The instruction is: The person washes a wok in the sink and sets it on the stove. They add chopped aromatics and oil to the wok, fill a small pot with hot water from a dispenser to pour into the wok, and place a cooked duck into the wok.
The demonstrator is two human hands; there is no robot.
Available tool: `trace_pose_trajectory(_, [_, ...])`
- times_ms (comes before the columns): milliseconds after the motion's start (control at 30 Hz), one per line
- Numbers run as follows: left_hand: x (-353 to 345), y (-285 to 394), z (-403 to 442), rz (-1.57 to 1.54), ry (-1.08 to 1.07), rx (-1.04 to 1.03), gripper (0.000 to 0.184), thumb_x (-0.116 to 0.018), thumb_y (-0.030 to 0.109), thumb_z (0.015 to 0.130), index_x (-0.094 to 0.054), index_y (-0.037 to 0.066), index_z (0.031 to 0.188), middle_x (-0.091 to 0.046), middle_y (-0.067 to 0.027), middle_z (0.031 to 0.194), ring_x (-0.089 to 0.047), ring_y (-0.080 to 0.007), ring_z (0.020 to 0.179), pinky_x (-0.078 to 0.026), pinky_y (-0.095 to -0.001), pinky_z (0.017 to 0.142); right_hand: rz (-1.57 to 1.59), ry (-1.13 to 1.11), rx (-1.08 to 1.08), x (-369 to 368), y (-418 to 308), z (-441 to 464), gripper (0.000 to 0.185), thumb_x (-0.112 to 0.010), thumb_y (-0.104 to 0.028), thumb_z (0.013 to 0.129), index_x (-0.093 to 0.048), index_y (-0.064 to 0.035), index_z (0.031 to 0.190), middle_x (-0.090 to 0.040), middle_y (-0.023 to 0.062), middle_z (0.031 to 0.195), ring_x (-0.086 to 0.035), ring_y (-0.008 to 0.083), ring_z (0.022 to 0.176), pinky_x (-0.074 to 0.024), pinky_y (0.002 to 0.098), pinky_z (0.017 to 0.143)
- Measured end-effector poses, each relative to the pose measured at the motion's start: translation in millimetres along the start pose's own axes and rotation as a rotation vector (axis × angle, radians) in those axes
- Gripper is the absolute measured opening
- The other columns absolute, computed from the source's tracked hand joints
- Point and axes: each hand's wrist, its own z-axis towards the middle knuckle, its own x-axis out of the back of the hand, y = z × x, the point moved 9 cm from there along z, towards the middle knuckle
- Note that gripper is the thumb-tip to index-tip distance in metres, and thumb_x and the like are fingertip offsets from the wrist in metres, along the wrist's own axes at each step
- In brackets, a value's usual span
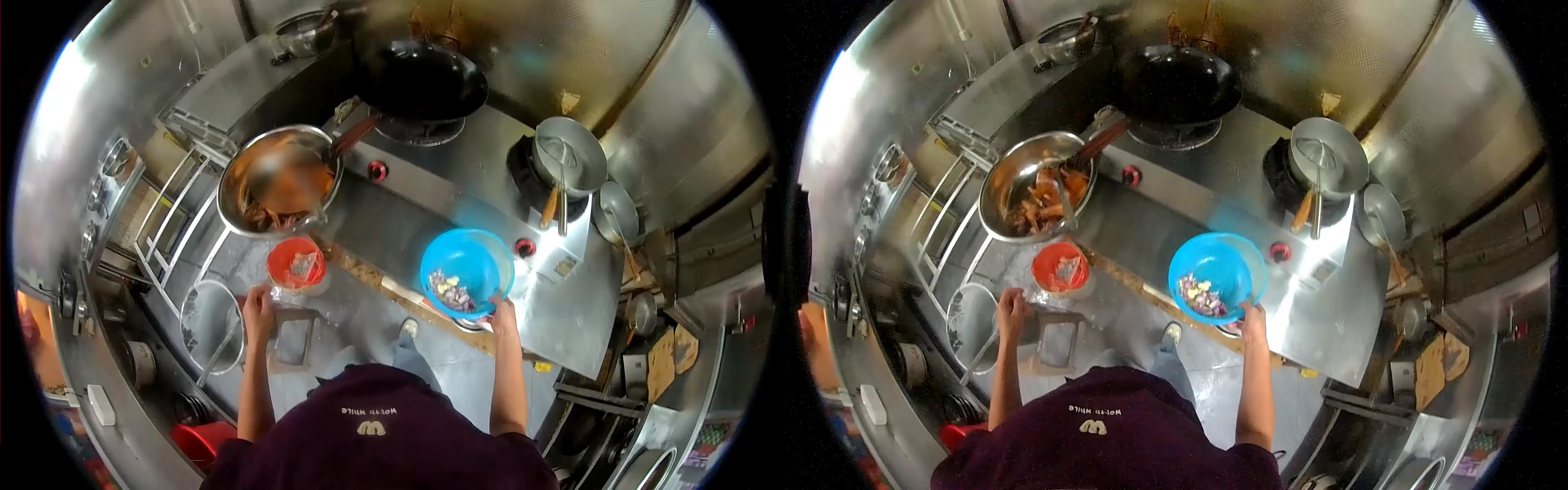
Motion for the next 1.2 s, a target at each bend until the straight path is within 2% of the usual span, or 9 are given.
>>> trace_pose_trajectory(67, [19,1,-16,-0.221,0.038,0.080,0.019,-0.048,0.017,0.087,-0.057,0.001,0.084,-0.054,-0.0020,0.068,-0.045,-0.0072,0.058,-0.039,-0.0211,0.053,-0.046,-0.056,-0.017,-6,16,-13,0.044,-0.050,-0.008,0.074,-0.038,0.0083,0.113,-0.055,0.0168,0.089,-0.059,0.0248,0.062,-0.0502,0.0305,0.038])
trace_pose_trajectory(300, [-49,77,76,-0.188,0.014,0.249,0.019,-0.048,0.019,0.088,-0.055,0.002,0.090,-0.050,0.0022,0.069,-0.043,-0.0052,0.055,-0.037,-0.0186,0.049,-0.188,-0.162,-0.147,-12,-48,69,0.048,-0.054,-0.012,0.075,-0.038,0.0083,0.116,-0.055,0.0166,0.092,-0.060,0.0244,0.065,-0.0517,0.0323,0.040])
trace_pose_trajectory(433, [-75,131,148,-0.281,-0.086,0.221,0.030,-0.043,0.029,0.090,-0.057,0.002,0.094,-0.052,0.0005,0.072,-0.047,-0.0069,0.063,-0.041,-0.0220,0.057,-1.540,0.309,0.411,-21,-126,44,0.044,-0.060,-0.030,0.075,-0.054,0.0053,0.100,-0.061,0.0179,0.082,-0.061,0.0296,0.066,-0.0495,0.0379,0.056])
trace_pose_trajectory(500, [-99,163,181,-0.339,-0.236,0.276,0.037,-0.040,0.034,0.090,-0.056,0.002,0.101,-0.056,-0.0018,0.077,-0.050,-0.0095,0.066,-0.043,-0.0239,0.062,-1.297,0.468,0.464,-69,-175,22,0.038,-0.061,-0.035,0.076,-0.058,-0.0006,0.092,-0.061,0.0197,0.082,-0.060,0.0291,0.070,-0.0458,0.0361,0.061])
trace_pose_trajectory(600, [-150,211,211,-0.425,-0.517,0.409,0.041,-0.042,0.036,0.088,-0.055,0.001,0.104,-0.059,-0.0048,0.082,-0.052,-0.0116,0.065,-0.043,-0.0230,0.058,-0.455,-0.107,0.485,-207,-187,45,0.026,-0.055,-0.025,0.084,-0.059,-0.0018,0.096,-0.063,0.0073,0.084,-0.055,0.0112,0.076,-0.0439,0.0261,0.067])
trace_pose_trajectory(767, [-218,225,232,-0.083,-0.850,0.336,0.036,-0.058,0.026,0.075,-0.051,-0.001,0.097,-0.055,-0.0076,0.070,-0.047,-0.0111,0.048,-0.038,-0.0248,0.042,0.330,-0.848,-0.043,-446,-158,92,0.030,-0.055,-0.032,0.082,-0.056,-0.0019,0.086,-0.061,0.0081,0.077,-0.058,0.0176,0.073,-0.0463,0.0283,0.066])
trace_pose_trajectory(967, [-235,222,212,-0.343,-0.771,0.147,0.022,-0.055,0.016,0.068,-0.050,-0.004,0.077,-0.048,-0.0036,0.052,-0.046,-0.0111,0.044,-0.037,-0.0245,0.040,0.405,-0.541,-0.142,-461,-155,88,0.013,-0.059,-0.015,0.072,-0.049,-0.0062,0.074,-0.050,0.0056,0.065,-0.052,0.0197,0.065,-0.0480,0.0341,0.070])
trace_pose_trajectory(1133, [-214,228,154,-0.375,-0.609,0.091,0.019,-0.054,0.017,0.068,-0.050,-0.002,0.067,-0.047,-0.0027,0.050,-0.045,-0.0118,0.045,-0.036,-0.0269,0.042,0.333,-0.701,-0.073,-439,-145,48,0.011,-0.054,-0.011,0.073,-0.043,-0.0082,0.072,-0.046,0.0041,0.061,-0.050,0.0182,0.061,-0.0453,0.0356,0.072])
trace_pose_trajectory(1200, [-203,219,126,-0.316,-0.553,0.134,0.028,-0.056,0.014,0.070,-0.049,-0.001,0.092,-0.052,-0.0033,0.069,-0.047,-0.0080,0.057,-0.037,-0.0229,0.049,0.286,-0.746,-0.070,-428,-148,10,0.014,-0.053,-0.009,0.072,-0.041,-0.0081,0.080,-0.046,0.0046,0.060,-0.050,0.0186,0.057,-0.0455,0.0370,0.070])
